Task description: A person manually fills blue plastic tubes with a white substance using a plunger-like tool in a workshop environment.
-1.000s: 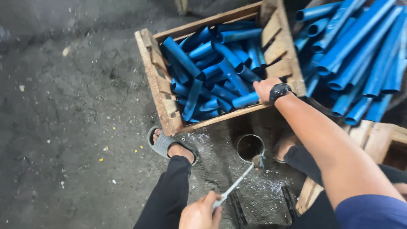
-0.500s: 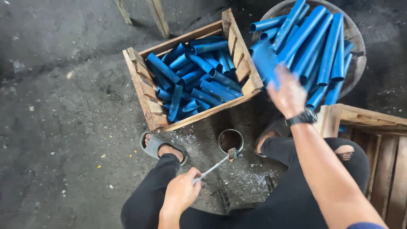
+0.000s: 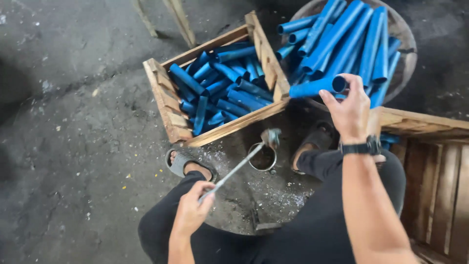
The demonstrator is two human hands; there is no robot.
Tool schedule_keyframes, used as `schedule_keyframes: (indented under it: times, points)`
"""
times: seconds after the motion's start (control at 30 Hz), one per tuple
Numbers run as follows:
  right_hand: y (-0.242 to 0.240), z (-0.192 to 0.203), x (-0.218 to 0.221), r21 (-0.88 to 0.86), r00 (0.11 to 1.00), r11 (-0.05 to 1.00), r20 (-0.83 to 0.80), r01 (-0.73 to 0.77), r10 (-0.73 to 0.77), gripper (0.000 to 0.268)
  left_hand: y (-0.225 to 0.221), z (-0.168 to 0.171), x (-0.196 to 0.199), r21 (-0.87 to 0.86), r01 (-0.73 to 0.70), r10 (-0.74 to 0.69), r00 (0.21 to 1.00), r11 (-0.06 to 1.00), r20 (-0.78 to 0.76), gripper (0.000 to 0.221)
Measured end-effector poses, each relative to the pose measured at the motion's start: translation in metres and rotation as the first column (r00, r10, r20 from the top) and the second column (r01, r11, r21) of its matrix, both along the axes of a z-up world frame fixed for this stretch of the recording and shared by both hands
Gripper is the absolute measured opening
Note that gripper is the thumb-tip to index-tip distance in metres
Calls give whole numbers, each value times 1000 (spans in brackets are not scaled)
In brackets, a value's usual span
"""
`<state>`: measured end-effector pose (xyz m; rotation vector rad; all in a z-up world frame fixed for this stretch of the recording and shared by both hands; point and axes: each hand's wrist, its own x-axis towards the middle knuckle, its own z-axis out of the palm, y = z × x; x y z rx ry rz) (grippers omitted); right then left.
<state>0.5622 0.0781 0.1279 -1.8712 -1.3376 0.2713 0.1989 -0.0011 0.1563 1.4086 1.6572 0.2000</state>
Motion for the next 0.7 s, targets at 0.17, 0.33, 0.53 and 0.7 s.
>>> schedule_keyframes:
  times: [0.17, 0.33, 0.53, 0.7]
  points:
    - [-15, -51, 3, -18, 9, 871, -1000, 491, -26, 20, -22, 1, 0, 163, -90, 48, 968, 983, 248, 15]
    - [-5, -89, 5, -464, -590, 704, -804, 538, -79, 43, -36, 38, -4, 263, -49, -14, 972, 963, 233, 14]
    - [-5, -98, -24, -594, -801, 682, -598, 427, -19, 43, -48, 60, -16, 282, 38, -67, 993, 959, 93, 15]
    - [-4, -111, -41, -650, -805, 675, -577, 351, -137, 41, -55, 64, -14, 199, 20, -34, 997, 980, 67, 15]
